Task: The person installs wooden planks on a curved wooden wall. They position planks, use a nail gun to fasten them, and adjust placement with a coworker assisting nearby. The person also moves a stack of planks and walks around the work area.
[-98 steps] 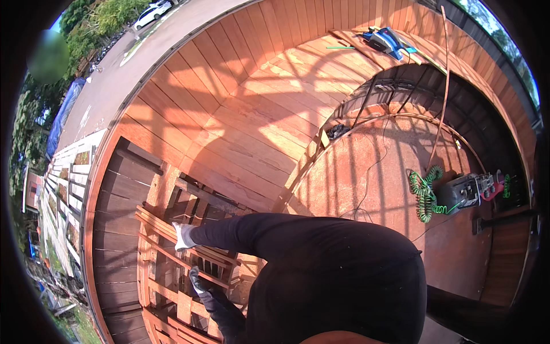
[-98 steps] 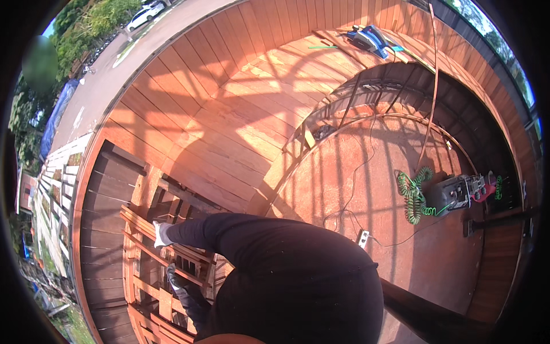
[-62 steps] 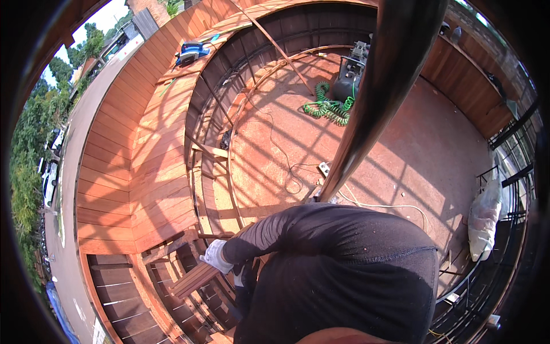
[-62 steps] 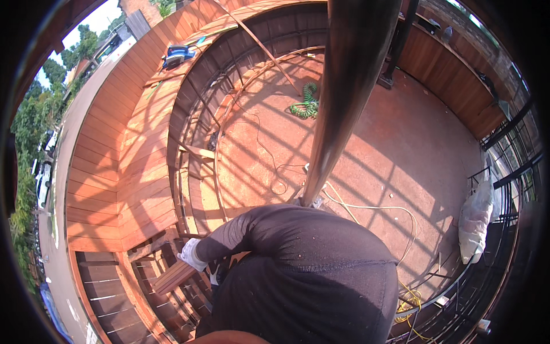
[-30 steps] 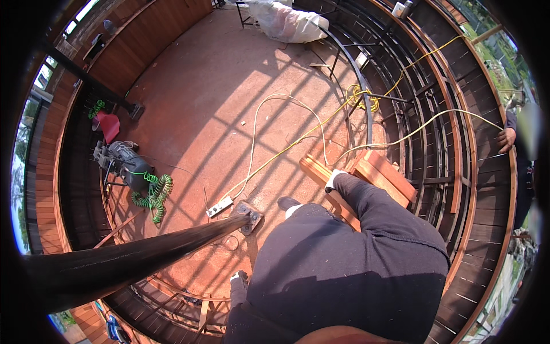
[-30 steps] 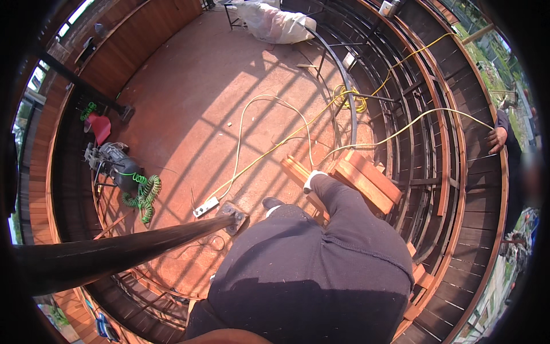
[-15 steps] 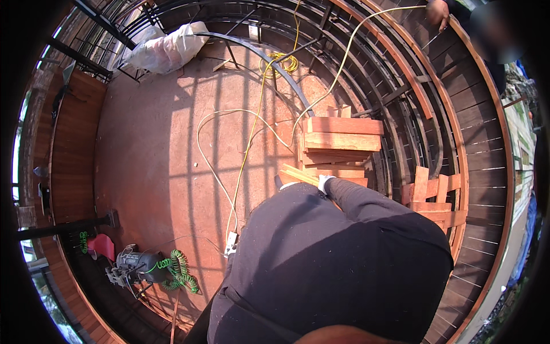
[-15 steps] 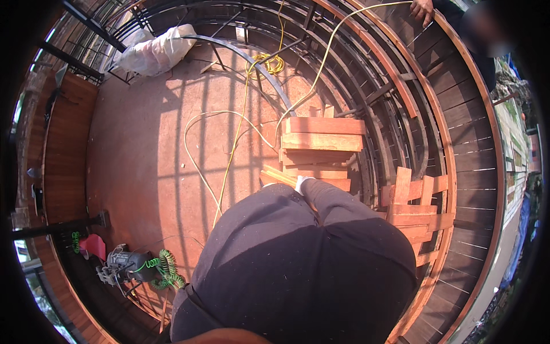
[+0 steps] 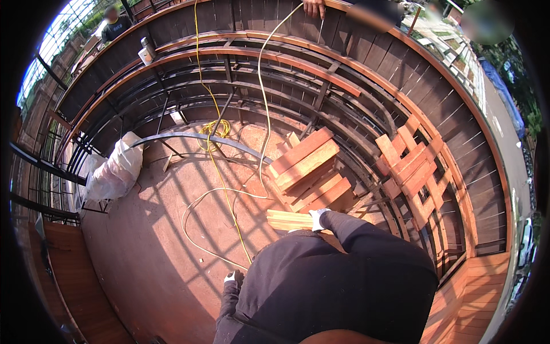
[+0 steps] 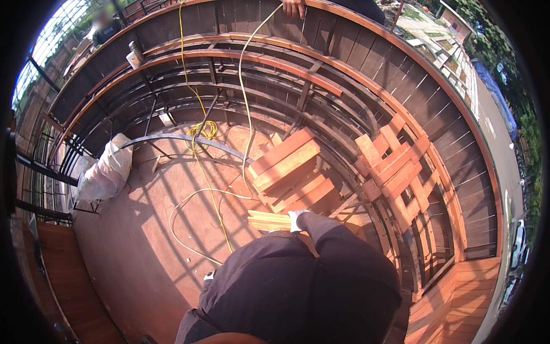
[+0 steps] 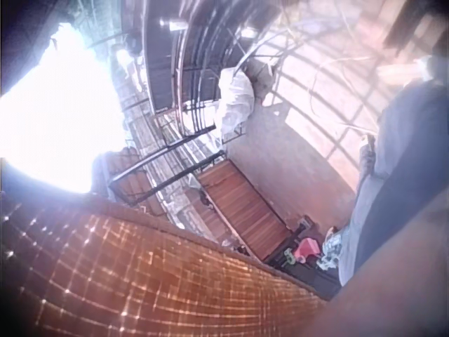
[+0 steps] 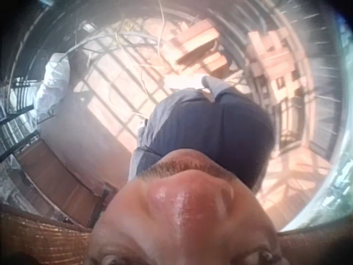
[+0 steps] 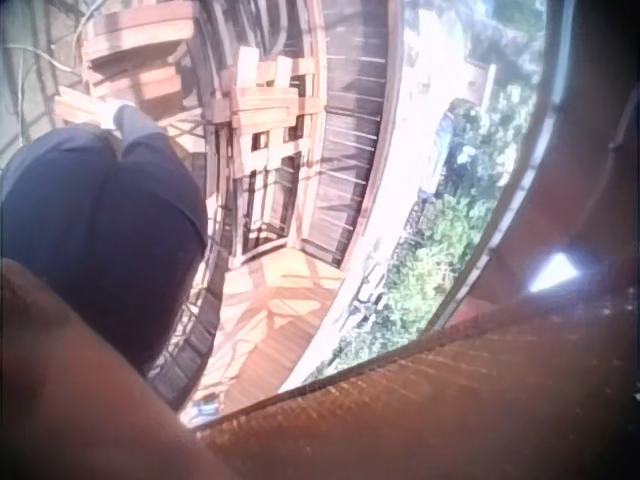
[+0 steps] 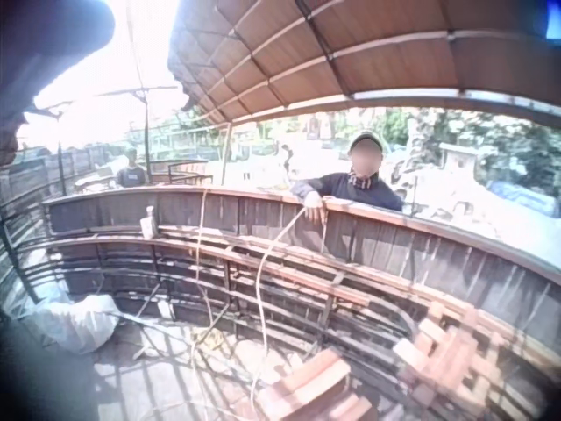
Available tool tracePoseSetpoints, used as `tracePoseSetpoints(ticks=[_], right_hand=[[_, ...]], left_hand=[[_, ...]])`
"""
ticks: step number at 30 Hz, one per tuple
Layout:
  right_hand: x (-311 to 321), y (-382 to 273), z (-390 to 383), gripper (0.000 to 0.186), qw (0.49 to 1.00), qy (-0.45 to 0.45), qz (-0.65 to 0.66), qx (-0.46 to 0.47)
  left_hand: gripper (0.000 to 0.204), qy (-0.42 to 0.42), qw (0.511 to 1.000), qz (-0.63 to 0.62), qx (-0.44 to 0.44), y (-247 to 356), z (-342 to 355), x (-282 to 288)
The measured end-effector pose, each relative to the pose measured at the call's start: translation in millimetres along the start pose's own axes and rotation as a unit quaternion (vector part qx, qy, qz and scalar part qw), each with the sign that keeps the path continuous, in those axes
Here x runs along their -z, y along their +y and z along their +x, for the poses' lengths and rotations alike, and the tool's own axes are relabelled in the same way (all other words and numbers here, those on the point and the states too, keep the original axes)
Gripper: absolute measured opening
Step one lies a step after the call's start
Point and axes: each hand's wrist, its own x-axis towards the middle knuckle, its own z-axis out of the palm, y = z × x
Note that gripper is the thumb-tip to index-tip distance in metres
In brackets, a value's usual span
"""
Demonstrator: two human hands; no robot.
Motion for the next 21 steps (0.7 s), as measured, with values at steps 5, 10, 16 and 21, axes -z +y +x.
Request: tracePoseSetpoints(ticks=[5, 10, 16, 21], right_hand=[[-70, -14, -18, 0.089, 0.99, 0.014, 0.067, -0.121], [-182, -8, 13, 0.069, 0.983, 0.01, 0.105, -0.148], [-160, -77, 28, 0.062, 0.978, -0.059, 0.142, -0.144], [-110, -106, 59, 0.056, 0.983, -0.059, 0.108, -0.138]], left_hand=[[0.014, -0.026, 0.999, -0.022, 0.024, -39, 17, 41], [0.018, 0.006, 0.94, -0.252, 0.228, -80, 9, 62], [0.049, 0.097, 0.877, -0.389, 0.263, -86, -45, 99], [0.079, 0.381, 0.783, -0.33, -0.364, 226, -75, 406]])
